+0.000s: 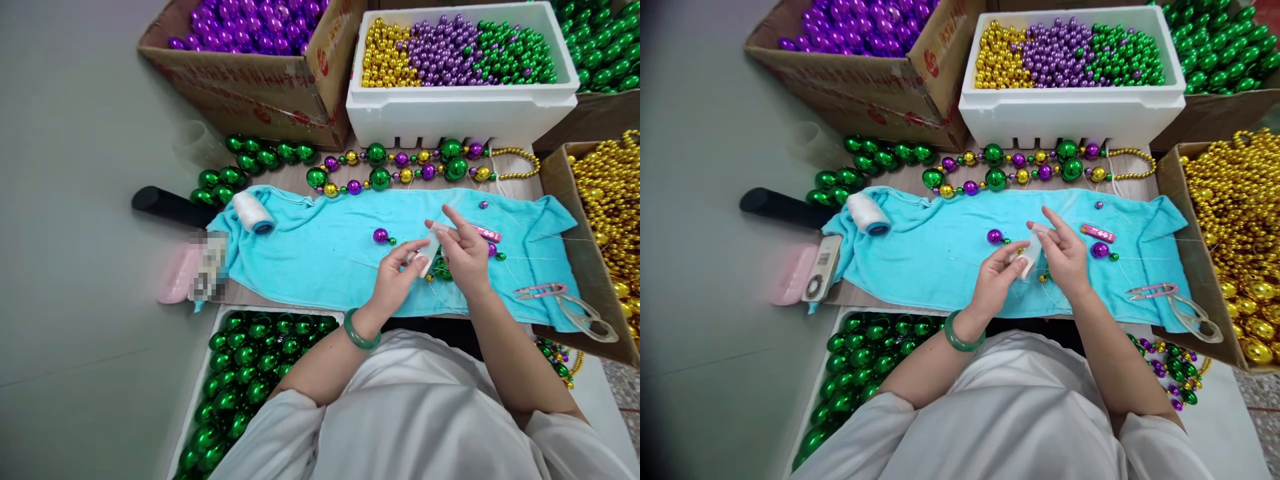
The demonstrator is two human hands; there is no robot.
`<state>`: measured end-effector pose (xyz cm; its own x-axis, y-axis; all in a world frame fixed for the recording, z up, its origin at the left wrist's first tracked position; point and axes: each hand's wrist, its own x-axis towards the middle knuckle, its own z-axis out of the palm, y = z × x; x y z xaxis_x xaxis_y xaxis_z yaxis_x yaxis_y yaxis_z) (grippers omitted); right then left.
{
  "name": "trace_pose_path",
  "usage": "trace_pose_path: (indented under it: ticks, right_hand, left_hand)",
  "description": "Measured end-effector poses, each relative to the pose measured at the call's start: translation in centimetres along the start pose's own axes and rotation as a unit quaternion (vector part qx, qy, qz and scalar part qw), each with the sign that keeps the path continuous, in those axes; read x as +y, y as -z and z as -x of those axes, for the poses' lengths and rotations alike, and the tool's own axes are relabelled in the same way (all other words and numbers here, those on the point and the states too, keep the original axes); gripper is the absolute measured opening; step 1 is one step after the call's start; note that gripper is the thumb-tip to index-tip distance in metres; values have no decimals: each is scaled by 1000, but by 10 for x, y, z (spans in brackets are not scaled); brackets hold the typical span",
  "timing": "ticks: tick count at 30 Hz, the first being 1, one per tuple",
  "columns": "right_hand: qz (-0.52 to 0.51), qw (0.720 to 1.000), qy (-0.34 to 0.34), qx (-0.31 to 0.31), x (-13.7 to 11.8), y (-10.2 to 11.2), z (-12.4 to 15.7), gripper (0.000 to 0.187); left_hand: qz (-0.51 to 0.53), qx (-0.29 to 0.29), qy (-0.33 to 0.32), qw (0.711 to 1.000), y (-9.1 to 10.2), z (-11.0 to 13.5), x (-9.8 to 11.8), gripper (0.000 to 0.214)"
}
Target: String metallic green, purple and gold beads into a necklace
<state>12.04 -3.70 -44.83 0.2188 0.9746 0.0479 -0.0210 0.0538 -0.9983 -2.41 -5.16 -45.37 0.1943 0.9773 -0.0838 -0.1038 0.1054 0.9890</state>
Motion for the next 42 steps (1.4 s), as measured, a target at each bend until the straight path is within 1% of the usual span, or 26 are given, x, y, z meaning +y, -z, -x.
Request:
trace_pose_path:
  ticks: [2, 3, 4, 6, 8, 10, 13, 16, 20, 23, 26, 29, 32, 35, 38, 40, 42]
  right_hand:
    - [-3, 1000, 3, 3, 0, 0, 1, 50]
    - [-1, 1000, 4, 3, 1, 1, 1, 50]
    - [4, 1000, 7, 6, 2, 2, 0, 50]
    - [22, 999, 19, 18, 5, 6, -2, 49]
    - [42, 998, 34, 40, 6, 11, -6, 49]
    - [58, 997, 41, 43, 5, 17, -10, 50]
    - [59, 998, 35, -8, 2, 21, -12, 51]
    - [49, 997, 11, -58, 1, 21, -6, 50]
    - [47, 993, -18, -108, 7, 19, 6, 48]
    - [34, 989, -19, -140, 13, 15, 15, 44]
    - [25, 989, -11, -147, 16, 11, 20, 40]
    - [22, 991, -18, -131, 17, 8, 22, 45]
    - [25, 993, -40, -107, 16, 7, 22, 58]
    - [-8, 992, -67, -104, 12, 9, 20, 72]
    - [-48, 989, -87, -106, 9, 11, 19, 75]
    - [-50, 988, -88, -113, 10, 11, 20, 75]
    - [-38, 987, -79, -137, 12, 11, 23, 74]
  left_hand:
    - [60, -2, 44, 997, -1, -3, -1, 38]
    - [66, -6, 49, 997, -1, -2, 1, 40]
    - [54, -8, 38, 998, -1, 0, 3, 39]
    - [-6, -25, -20, 999, -1, 8, 10, 34]
    - [-66, -63, -87, 992, -1, 20, 17, 28]
    - [-79, -87, -115, 986, 1, 28, 20, 23]
    - [-32, -70, -93, 993, 4, 30, 18, 22]
    - [20, -50, -69, 996, 8, 21, 20, 23]
    - [67, -30, -60, 995, 9, 3, 38, 20]
    - [87, -54, -56, 993, 8, -9, 53, 20]
    - [76, -76, -37, 993, 6, -17, 62, 22]
    - [68, -71, -26, 995, 5, -17, 66, 23]
    - [66, -59, -10, 996, 5, -8, 70, 23]
    - [56, -62, 35, 996, 8, 6, 74, 20]
    - [47, -65, 74, 994, 11, 16, 74, 17]
    - [56, -60, 76, 994, 14, 17, 72, 18]
    - [73, -46, 54, 995, 14, 12, 69, 20]
